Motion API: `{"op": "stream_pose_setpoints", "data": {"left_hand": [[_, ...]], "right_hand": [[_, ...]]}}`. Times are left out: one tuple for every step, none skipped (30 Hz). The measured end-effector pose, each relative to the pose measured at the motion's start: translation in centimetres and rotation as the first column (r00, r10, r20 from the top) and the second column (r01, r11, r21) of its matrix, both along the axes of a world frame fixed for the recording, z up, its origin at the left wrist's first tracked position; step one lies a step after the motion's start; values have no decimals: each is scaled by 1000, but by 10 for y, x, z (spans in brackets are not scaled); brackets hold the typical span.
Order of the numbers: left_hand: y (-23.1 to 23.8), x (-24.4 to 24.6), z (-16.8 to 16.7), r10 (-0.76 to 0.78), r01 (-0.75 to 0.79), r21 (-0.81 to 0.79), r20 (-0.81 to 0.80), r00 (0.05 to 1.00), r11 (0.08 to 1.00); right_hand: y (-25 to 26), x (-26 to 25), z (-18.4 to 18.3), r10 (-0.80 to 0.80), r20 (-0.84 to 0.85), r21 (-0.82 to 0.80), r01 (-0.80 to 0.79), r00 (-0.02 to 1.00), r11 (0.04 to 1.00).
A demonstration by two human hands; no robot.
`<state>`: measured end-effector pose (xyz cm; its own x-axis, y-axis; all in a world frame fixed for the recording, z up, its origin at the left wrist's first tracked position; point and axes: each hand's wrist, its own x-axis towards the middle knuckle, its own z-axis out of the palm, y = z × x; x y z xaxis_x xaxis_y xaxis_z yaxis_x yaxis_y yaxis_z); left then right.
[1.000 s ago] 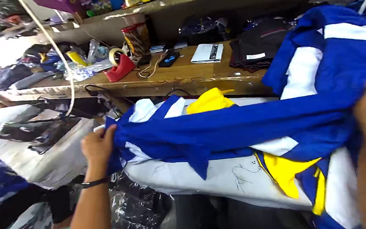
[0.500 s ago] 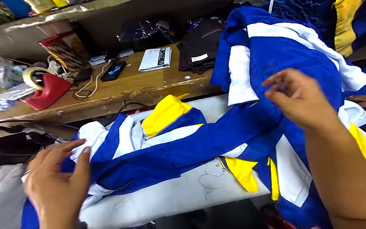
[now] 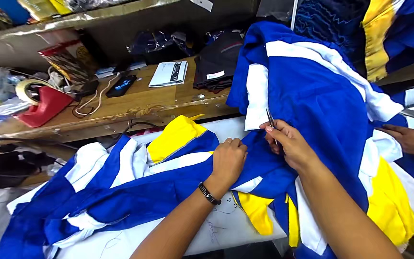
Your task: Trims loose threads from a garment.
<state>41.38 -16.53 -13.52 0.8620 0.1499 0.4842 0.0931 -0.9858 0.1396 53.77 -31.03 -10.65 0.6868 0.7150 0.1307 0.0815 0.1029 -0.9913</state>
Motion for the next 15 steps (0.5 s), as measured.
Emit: {"op": "stream_pose_setpoints", "data": {"left_hand": [[1, -2, 1, 20, -21, -43, -9, 1000, 999], [2, -5, 5, 46, -53, -141, -51, 998, 989], [4, -8, 13, 65, -99, -282, -126, 990, 954], [7, -11, 21, 67, -146, -425, -196, 978, 893], [12, -13, 26, 55, -178, -538, -238, 970, 824], [16, -15, 29, 40, -189, -624, -245, 969, 758], [19, -17, 29, 28, -185, -694, -231, 973, 695], [21, -18, 28, 20, -172, -753, -207, 978, 635], [22, -19, 27, 24, -160, -799, -179, 984, 579], [22, -19, 28, 40, -152, -834, -154, 987, 530], [22, -20, 29, 56, -146, -860, -137, 989, 489], [22, -22, 32, 67, -143, -878, -126, 990, 457], [22, -23, 34, 75, -140, -888, -119, 990, 437], [22, -23, 35, 82, -136, -892, -112, 990, 431], [22, -24, 36, 88, -132, -890, -104, 991, 435]], "right_hand": [[0, 1, -2, 20, -20, -5, -20, 1000, 1000], [-1, 2, -3, 36, -24, -13, -37, 999, 999], [-1, 1, -3, 45, -14, -21, -45, 999, 999], [-2, 0, -3, 46, 11, -28, -46, 999, 999], [-4, -1, -3, 50, 48, -41, -48, 998, 998], [-6, -1, -3, 61, 96, -62, -56, 993, 997], [-7, -1, -3, 78, 147, -87, -65, 986, 994], [-9, 0, -5, 98, 193, -115, -77, 976, 990], [-10, 2, -7, 120, 236, -152, -85, 964, 985], [-11, 3, -9, 141, 276, -201, -86, 951, 976], [-11, 4, -11, 155, 317, -247, -76, 936, 966], [-11, 3, -12, 163, 348, -287, -60, 923, 956], [-10, 2, -12, 165, 369, -322, -41, 915, 946], [-9, 0, -12, 160, 386, -354, -14, 908, 935], [-8, -1, -11, 154, 402, -389, 15, 903, 921]]}}
